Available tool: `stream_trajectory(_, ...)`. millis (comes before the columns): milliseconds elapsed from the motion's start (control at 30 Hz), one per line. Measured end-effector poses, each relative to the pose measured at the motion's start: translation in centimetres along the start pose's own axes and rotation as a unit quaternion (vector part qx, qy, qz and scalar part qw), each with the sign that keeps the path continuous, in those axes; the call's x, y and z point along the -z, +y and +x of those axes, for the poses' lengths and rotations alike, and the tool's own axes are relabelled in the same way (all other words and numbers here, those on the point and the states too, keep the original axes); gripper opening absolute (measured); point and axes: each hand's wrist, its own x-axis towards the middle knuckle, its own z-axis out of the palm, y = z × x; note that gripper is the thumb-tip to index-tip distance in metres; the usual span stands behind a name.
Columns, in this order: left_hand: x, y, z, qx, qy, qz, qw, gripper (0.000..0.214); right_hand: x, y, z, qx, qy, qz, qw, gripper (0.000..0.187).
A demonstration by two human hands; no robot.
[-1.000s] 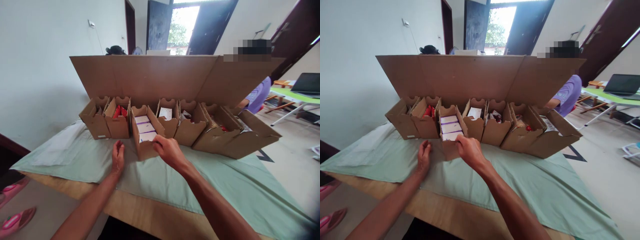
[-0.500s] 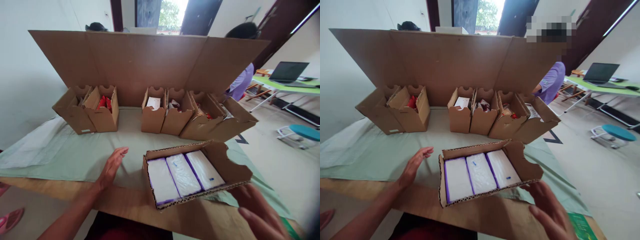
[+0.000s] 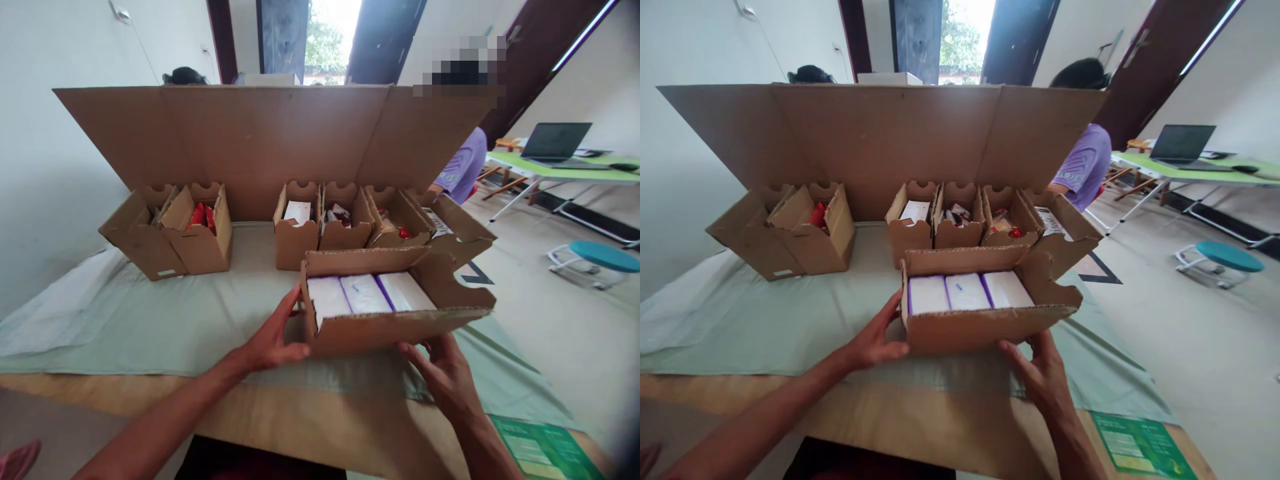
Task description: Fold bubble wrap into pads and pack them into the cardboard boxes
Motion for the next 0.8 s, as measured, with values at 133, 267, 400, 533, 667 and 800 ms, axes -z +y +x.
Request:
stream_trajectory(133, 1.8, -1.7, 2.4, 0.029, -0.023, -0.011, 0.999, 0.103, 1.7, 1.2, 1.1, -0.047, -0.064, 0.025, 0.996, 0.055)
stream_trajectory(267, 5.2, -3.7, 1.6, 0.060, 0.086, 0.018, 0.994, 0.090, 5.4, 2.5, 3.7, -0.109, 0.002, 0.039, 0.993, 0.048)
stream_trajectory(400, 8.8, -5.8, 3.9, 0.087, 0.253, 0.050, 0.962, 0.108, 8.2, 2.4, 10.2, -0.123, 0.151, 0.058, 0.979, 0.053)
stream_trajectory(533, 9.3, -7.6, 9.0, 0.112, 0.302, 0.054, 0.945, 0.111, 8.8, 1.8, 17.1, -0.123, 0.145, 0.046, 0.981, 0.050)
stream_trajectory(667, 7.6, -9.1, 12.4, 0.097, 0.287, 0.043, 0.952, 0.084, 7.8, 1.6, 20.0, -0.132, 0.078, 0.059, 0.986, 0.022)
stream_trajectory(800, 5.7, -9.5, 12.5, 0.077, 0.292, 0.048, 0.952, 0.070, 6.3, 1.0, 20.1, -0.151, 0.044, 0.072, 0.985, 0.015)
